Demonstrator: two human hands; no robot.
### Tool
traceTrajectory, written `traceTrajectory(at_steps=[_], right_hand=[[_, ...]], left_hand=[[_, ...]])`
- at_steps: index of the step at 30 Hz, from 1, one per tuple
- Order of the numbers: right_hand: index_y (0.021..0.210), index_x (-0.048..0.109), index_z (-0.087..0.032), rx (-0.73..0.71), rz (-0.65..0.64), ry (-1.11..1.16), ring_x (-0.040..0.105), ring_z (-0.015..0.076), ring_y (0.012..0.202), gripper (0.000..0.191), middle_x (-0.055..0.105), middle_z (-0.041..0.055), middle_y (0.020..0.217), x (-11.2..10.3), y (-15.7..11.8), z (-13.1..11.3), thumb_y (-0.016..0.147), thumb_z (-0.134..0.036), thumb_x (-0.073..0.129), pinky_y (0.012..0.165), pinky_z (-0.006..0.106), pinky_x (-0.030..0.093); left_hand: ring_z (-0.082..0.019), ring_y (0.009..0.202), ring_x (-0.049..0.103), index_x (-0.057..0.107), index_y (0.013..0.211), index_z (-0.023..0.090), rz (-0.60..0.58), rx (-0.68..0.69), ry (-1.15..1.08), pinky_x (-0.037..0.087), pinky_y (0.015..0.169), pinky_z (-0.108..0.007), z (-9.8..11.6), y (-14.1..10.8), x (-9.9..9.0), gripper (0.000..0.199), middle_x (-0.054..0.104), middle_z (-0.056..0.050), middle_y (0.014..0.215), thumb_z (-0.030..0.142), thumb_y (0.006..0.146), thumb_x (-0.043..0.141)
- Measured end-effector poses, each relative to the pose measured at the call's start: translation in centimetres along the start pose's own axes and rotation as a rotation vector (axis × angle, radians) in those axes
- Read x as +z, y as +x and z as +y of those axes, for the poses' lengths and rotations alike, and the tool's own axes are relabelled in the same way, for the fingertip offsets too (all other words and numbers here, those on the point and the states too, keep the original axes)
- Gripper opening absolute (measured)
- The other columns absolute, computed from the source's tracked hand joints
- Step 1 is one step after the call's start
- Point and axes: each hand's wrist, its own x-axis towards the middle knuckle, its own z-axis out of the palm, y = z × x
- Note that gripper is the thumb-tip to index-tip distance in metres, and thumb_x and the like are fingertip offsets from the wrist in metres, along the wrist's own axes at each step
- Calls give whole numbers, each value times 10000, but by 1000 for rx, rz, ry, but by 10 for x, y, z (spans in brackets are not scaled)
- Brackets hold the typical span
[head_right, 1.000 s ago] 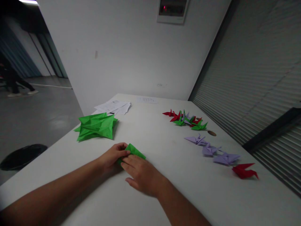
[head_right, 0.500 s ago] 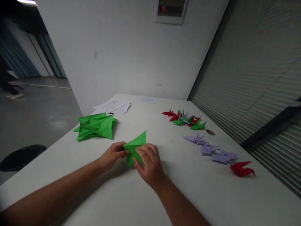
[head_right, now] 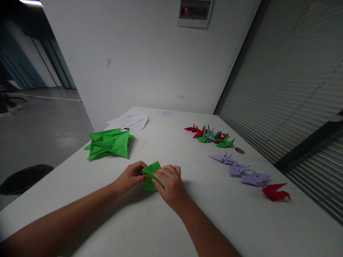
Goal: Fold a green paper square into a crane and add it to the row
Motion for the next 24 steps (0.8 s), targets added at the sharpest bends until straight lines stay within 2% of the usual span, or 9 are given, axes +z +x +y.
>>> traceTrajectory(at_steps=[4,6,12,14,16,20,24], right_hand=[[1034,718,-214,-2,2,111,660,259,893,127,768,81,928,4,0,-1,991,-236,600,841,436,486],[1047,717,-217,39,7,187,679,250,882,140,772,82,937,7,-1,-1,994,-243,590,847,422,523],[994,703,-213,267,55,297,683,232,877,113,748,75,937,9,0,-1,913,-274,654,764,359,541],[1041,696,-207,329,100,297,668,259,985,197,737,100,1045,9,0,1,860,-283,688,788,371,536],[1117,683,-207,434,76,358,668,263,1019,300,731,104,1107,11,0,3,828,-289,694,796,372,534],[1074,678,-197,626,-88,582,666,195,749,267,705,22,819,16,-3,7,833,-310,660,685,318,516],[988,653,-195,715,-42,644,655,189,696,236,690,8,746,20,-3,12,786,-313,682,647,301,505]], left_hand=[[-147,729,600,599,1004,192,13,27,17,437,646,-240,4,0,2,403,687,-12,824,375,762,865],[-146,721,599,613,982,182,27,27,53,448,650,-244,5,-1,3,387,681,-12,808,402,772,853],[-136,670,575,633,887,159,27,11,126,441,618,-238,2,-2,1,354,652,-1,741,456,801,805],[-128,656,554,633,881,156,30,5,122,428,603,-231,0,-2,1,359,633,6,723,462,798,803],[-123,647,540,630,874,154,20,-11,119,415,593,-226,-1,-2,1,363,624,7,716,463,794,804],[-116,618,542,615,1006,164,-32,-78,99,392,566,-220,-1,-2,1,388,647,6,738,439,802,797],[-114,603,543,538,1201,203,-19,-119,132,378,532,-205,-6,0,-1,541,636,37,750,333,756,816]])
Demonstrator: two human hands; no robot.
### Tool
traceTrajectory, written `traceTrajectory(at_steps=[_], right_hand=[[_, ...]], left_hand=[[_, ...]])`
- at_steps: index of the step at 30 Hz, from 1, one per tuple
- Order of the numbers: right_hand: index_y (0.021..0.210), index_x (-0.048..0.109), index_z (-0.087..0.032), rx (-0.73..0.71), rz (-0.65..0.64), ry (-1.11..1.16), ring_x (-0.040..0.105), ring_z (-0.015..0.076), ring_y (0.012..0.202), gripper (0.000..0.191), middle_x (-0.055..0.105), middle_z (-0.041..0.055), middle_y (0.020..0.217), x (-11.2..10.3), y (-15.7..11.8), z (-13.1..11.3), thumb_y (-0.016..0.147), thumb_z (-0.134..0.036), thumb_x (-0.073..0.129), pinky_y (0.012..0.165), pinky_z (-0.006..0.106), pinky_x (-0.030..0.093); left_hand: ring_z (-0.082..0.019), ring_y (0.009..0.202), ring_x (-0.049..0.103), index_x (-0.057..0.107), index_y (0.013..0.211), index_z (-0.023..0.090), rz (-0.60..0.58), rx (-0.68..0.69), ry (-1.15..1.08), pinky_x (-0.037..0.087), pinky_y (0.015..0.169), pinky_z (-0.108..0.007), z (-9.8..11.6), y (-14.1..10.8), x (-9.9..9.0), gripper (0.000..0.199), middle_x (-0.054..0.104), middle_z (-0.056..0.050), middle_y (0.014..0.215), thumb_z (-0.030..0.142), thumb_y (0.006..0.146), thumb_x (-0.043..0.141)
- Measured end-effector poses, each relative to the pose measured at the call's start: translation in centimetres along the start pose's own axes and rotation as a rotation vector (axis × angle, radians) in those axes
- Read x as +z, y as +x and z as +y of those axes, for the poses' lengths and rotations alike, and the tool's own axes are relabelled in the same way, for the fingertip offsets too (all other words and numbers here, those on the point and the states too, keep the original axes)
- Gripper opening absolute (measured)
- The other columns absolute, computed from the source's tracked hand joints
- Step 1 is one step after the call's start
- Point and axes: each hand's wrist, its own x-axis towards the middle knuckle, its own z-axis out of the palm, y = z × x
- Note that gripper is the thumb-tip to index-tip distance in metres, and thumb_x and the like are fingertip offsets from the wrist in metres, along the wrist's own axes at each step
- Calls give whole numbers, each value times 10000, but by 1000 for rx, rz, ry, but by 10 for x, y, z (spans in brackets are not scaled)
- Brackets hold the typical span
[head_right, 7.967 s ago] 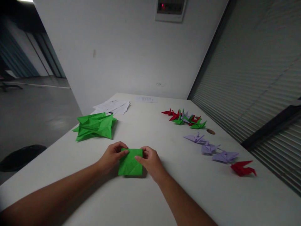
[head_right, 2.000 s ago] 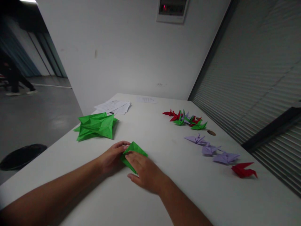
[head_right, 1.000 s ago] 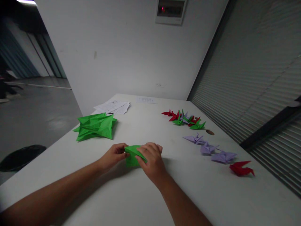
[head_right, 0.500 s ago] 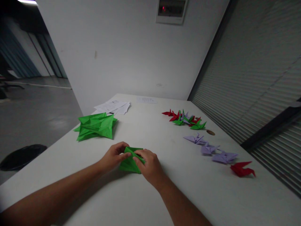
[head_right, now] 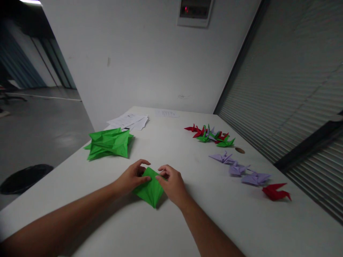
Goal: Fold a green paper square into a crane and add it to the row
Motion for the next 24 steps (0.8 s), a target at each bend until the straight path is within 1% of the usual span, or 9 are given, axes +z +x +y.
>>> traceTrajectory(at_steps=[3,6,11,13,16,18,19,22,24], right_hand=[[921,626,-200,30,67,18,655,192,663,223,703,19,719,-2,5,5,756,-332,696,620,299,493],[869,602,-207,52,114,19,650,192,623,229,703,24,692,-6,10,13,735,-361,706,596,295,481],[854,599,-212,85,107,-44,673,201,631,195,721,38,707,-10,14,27,751,-359,677,587,292,488],[848,608,-212,84,111,-124,681,203,646,163,724,39,723,-11,15,30,764,-339,667,593,292,496],[834,615,-212,75,124,-227,685,200,655,113,710,31,728,-12,16,32,775,-297,661,592,284,502],[828,618,-212,66,132,-286,687,196,655,79,702,25,726,-13,16,31,783,-264,657,594,278,502],[826,619,-212,62,135,-316,689,194,656,63,700,23,725,-13,16,31,789,-248,656,597,276,502],[834,630,-210,56,141,-394,695,191,663,39,707,20,731,-14,15,32,809,-203,659,609,272,503],[844,647,-206,59,126,-463,690,192,658,36,712,22,730,-16,16,34,825,-181,665,611,277,505]], left_hand=[[-120,633,566,511,1232,214,15,-12,83,410,553,-210,-9,3,-2,585,651,36,783,231,719,792],[-126,639,583,504,1235,216,32,-5,155,426,574,-219,-17,7,-5,561,649,45,755,183,729,744],[-142,679,616,532,1239,217,75,40,366,465,622,-245,-20,10,-12,506,694,25,791,157,771,714],[-165,744,644,602,1184,209,78,121,530,512,690,-283,-18,9,-14,424,719,-15,871,149,781,718],[-255,988,668,717,1051,194,70,326,778,546,885,-394,-14,7,-14,279,712,-105,1079,118,783,719],[-298,1116,641,755,1049,200,0,451,862,528,972,-441,-11,5,-11,260,690,-136,1205,105,817,689],[-301,1145,634,763,1066,206,-61,508,886,525,991,-443,-9,4,-9,262,685,-138,1246,102,847,661],[-283,1169,640,772,1031,202,-262,668,982,533,1012,-412,-3,0,-4,223,705,-126,1254,129,941,582],[-277,1158,661,768,1055,197,-331,701,1043,547,1012,-401,-2,-2,-1,209,715,-131,1249,169,964,582]])
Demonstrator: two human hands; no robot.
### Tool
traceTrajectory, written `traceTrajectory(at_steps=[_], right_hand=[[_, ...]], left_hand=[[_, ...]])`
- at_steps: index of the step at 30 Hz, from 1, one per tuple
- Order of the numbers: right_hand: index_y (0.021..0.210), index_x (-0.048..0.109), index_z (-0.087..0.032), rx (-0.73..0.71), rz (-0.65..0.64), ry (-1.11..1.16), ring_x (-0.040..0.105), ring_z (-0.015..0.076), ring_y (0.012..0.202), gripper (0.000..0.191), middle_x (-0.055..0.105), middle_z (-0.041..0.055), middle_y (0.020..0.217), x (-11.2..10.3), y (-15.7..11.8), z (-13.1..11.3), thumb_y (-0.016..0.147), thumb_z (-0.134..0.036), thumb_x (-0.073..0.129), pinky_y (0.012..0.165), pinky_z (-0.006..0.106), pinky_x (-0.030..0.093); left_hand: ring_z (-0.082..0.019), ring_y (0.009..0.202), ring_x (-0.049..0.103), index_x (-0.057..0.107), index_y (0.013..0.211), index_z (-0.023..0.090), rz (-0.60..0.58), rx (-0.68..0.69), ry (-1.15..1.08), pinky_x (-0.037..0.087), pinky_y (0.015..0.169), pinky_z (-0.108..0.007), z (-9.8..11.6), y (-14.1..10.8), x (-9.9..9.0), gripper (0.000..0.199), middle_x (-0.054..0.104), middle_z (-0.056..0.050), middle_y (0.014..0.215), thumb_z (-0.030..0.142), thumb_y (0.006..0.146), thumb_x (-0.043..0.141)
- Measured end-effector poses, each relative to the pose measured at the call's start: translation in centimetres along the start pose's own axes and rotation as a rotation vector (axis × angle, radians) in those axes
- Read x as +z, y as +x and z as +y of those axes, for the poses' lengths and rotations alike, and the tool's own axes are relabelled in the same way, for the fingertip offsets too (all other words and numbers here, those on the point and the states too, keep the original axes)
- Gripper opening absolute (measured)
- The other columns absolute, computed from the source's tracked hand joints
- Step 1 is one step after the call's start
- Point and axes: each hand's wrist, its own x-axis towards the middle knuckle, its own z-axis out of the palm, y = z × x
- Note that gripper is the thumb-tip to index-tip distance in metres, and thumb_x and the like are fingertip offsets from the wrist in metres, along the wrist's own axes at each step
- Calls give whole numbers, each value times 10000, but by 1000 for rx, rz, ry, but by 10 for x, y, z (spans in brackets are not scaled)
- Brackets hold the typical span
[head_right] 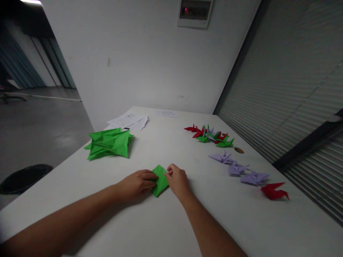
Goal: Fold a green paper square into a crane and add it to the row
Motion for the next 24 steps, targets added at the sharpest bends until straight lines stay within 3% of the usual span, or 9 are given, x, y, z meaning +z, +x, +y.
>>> traceTrajectory(at_steps=[3,7,11,16,20,24], right_hand=[[849,694,-192,-98,-14,-173,696,218,733,71,740,53,783,-4,3,4,815,-130,686,698,325,541],[981,771,-169,-384,-8,-266,696,269,1036,219,783,126,1064,-9,6,6,841,-69,637,1001,449,530],[1275,721,-155,-528,-181,-267,600,275,1323,431,697,139,1365,-6,3,4,898,-62,534,1181,493,435],[1525,505,-147,-557,-408,-337,398,274,1515,542,460,156,1607,0,-6,3,985,-172,484,1255,528,330],[1589,395,-115,-520,-464,-449,304,306,1557,567,350,184,1658,-5,-11,2,1048,-274,451,1276,561,249],[1631,320,-180,-471,-501,-492,241,333,1576,647,280,157,1691,-14,-12,3,1047,-393,498,1280,594,186]], left_hand=[[-292,1172,678,746,1176,198,-40,14,45,557,1031,-421,0,-3,3,251,691,-155,1313,233,963,619],[-317,1260,650,715,1281,201,-51,32,39,526,1098,-444,-5,-8,7,339,638,-178,1411,286,962,640],[-344,1325,608,694,1330,202,-68,32,19,488,1138,-478,-5,-9,7,384,600,-202,1460,301,963,645],[-353,1401,540,648,1391,221,-73,31,-3,441,1173,-514,-4,-9,6,437,549,-196,1519,279,958,650],[-368,1431,506,597,1455,257,-108,-11,35,438,1165,-537,-5,-12,6,503,497,-197,1565,297,957,654],[-400,1412,519,626,1431,260,-130,-51,61,448,1141,-570,-5,-15,3,462,490,-213,1564,335,975,630]])
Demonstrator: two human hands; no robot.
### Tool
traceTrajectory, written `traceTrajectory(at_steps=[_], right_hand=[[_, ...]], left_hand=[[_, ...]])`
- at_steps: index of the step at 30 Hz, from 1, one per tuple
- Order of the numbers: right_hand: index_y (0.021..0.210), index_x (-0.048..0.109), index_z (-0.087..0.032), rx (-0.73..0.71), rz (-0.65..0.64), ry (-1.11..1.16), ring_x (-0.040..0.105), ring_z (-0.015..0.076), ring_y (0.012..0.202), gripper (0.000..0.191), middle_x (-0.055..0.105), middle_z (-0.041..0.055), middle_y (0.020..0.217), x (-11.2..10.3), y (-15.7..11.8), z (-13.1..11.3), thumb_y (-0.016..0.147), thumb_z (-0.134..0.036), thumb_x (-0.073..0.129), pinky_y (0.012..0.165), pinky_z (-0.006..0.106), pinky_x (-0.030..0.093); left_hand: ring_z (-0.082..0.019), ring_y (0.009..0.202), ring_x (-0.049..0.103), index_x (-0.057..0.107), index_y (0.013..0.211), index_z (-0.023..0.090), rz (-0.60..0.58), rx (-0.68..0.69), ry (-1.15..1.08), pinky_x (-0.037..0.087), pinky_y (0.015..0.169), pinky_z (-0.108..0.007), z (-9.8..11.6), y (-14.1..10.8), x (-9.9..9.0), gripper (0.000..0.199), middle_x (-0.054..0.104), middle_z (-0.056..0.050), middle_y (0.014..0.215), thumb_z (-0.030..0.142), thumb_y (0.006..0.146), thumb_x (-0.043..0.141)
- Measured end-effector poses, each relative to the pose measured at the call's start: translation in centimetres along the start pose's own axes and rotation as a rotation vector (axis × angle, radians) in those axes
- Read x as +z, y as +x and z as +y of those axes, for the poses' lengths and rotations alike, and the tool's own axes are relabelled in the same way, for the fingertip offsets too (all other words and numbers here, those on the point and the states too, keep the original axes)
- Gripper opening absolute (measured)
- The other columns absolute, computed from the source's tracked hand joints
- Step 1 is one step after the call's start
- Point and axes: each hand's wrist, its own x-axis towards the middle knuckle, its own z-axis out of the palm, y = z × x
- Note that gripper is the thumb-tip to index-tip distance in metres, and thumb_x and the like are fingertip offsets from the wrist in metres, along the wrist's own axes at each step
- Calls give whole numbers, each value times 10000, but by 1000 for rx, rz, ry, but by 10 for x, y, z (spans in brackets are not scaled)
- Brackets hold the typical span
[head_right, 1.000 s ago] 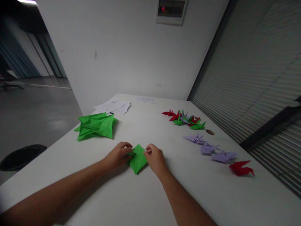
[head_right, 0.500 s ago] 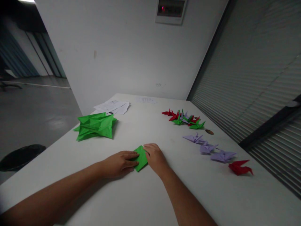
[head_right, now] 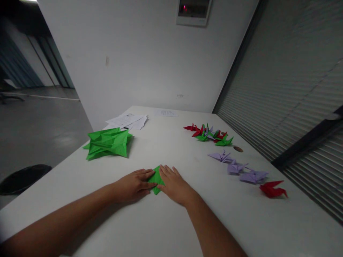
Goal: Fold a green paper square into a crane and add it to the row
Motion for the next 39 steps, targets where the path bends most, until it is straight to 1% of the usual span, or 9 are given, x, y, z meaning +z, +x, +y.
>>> traceTrajectory(at_steps=[6,13,19,23,25,28,32,36,39], right_hand=[[1654,252,-200,31,-23,0,198,348,1585,759,251,154,1700,-2,-7,12,1019,-505,535,1281,603,135],[1659,235,-213,48,-40,-6,189,362,1585,791,243,143,1703,-6,-11,16,1008,-541,541,1274,623,130],[1665,202,-241,33,-39,6,185,356,1587,803,235,131,1706,-8,-12,17,1007,-554,538,1278,613,133],[1666,192,-213,55,-68,-5,159,349,1593,811,205,134,1711,-9,-12,14,1009,-547,533,1279,618,125],[1663,204,-195,71,-84,-9,146,345,1595,805,196,136,1712,-10,-11,12,1011,-535,532,1281,615,120],[1659,226,-206,85,-80,-1,158,345,1593,787,207,136,1711,-11,-10,9,1008,-507,549,1279,617,125],[1659,226,-218,74,-69,58,159,336,1595,832,218,141,1710,-12,-12,15,976,-498,610,1281,610,128],[1639,300,-227,35,-4,202,278,310,1567,894,314,148,1685,-17,-20,26,886,-423,740,1282,540,219],[1557,471,-258,17,136,302,459,288,1469,739,495,119,1592,-23,-24,30,870,-279,742,1238,508,342]], left_hand=[[-418,1424,498,633,1426,277,-29,-23,-4,435,1139,-600,-4,-6,-6,450,479,-219,1570,344,980,633],[-408,1474,436,616,1441,279,-71,-21,-23,394,1167,-613,-11,-13,-14,446,458,-216,1586,344,1000,606],[-397,1475,437,636,1419,280,-38,-16,-51,390,1185,-589,-16,-17,-15,445,451,-180,1602,325,976,643],[-413,1520,352,675,1349,221,-3,20,-58,361,1214,-591,-9,-13,-18,418,402,-164,1637,340,948,681],[-395,1503,389,668,1322,179,-6,45,-57,363,1219,-580,-3,-7,-18,393,492,-182,1573,336,962,663],[-337,1361,565,658,1274,144,5,66,-111,443,1175,-498,7,1,-16,366,626,-213,1410,362,982,636],[-342,1273,600,594,1371,160,22,37,-112,499,1109,-477,11,4,-11,503,626,-207,1350,435,955,659],[-359,1293,571,588,1398,168,11,30,-87,470,1137,-493,9,1,-11,529,580,-203,1385,443,951,657],[-361,1304,564,578,1418,156,-18,14,-86,466,1144,-483,8,0,-14,540,563,-207,1414,444,965,636]])
